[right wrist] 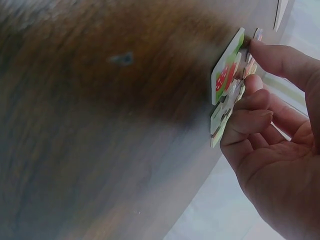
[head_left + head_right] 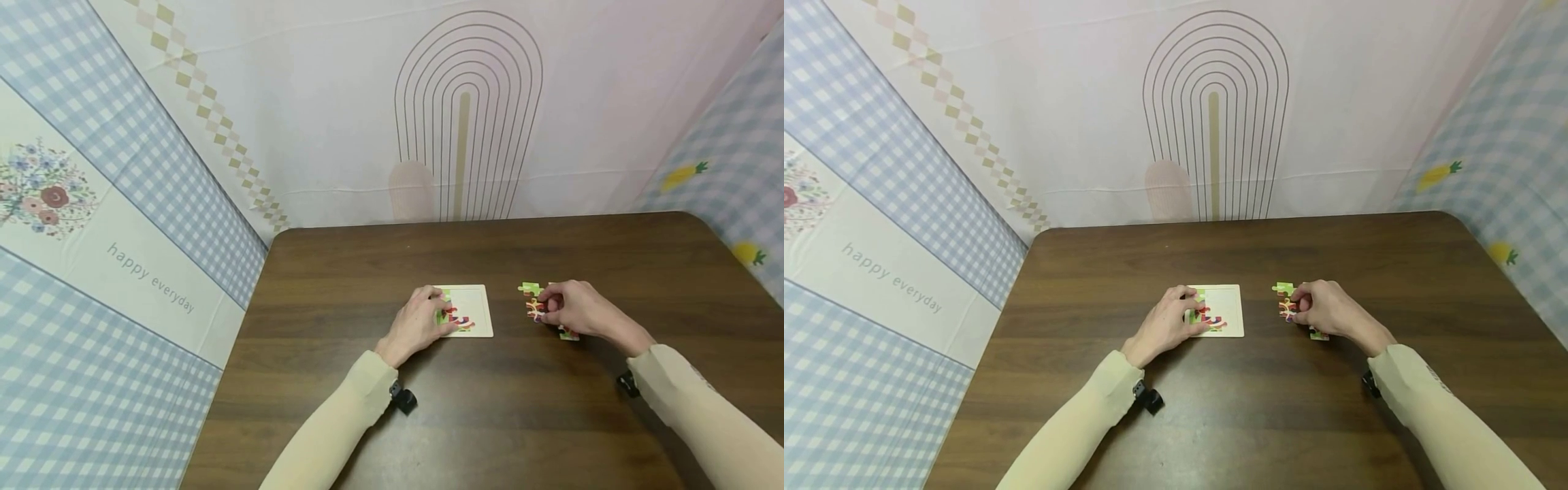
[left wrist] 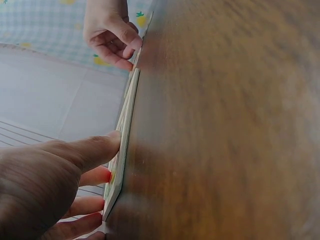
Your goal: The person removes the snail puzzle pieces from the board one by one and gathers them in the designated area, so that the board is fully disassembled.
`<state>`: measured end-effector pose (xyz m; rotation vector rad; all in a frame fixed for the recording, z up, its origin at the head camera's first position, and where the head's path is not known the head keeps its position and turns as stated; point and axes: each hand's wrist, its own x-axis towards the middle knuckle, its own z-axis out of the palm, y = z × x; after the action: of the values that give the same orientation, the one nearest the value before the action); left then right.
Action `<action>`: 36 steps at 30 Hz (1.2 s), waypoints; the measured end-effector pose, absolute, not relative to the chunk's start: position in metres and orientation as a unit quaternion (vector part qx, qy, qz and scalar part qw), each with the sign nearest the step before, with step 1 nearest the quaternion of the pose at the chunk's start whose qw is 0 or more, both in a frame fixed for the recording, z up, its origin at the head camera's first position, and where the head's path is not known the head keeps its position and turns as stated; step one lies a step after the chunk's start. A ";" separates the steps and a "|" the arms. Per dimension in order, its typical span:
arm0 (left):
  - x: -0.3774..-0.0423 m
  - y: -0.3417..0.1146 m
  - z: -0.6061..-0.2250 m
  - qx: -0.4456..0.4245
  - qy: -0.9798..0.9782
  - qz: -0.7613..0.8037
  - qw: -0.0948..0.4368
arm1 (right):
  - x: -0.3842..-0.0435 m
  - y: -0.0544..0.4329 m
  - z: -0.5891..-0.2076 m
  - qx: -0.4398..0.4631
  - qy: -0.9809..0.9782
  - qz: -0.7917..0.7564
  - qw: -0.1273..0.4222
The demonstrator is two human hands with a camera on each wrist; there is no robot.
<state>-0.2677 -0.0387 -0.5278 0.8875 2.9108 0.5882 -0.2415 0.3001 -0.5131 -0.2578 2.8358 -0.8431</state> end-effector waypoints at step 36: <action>-0.270 -0.045 -0.527 0.302 0.932 0.200 0.035 | -0.243 0.177 -0.515 -0.183 0.947 -0.259 0.051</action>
<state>-0.2698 -0.0445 -0.5271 0.9272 2.8636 0.6150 -0.2430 0.1768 -0.5151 -0.5580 2.8812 -0.7883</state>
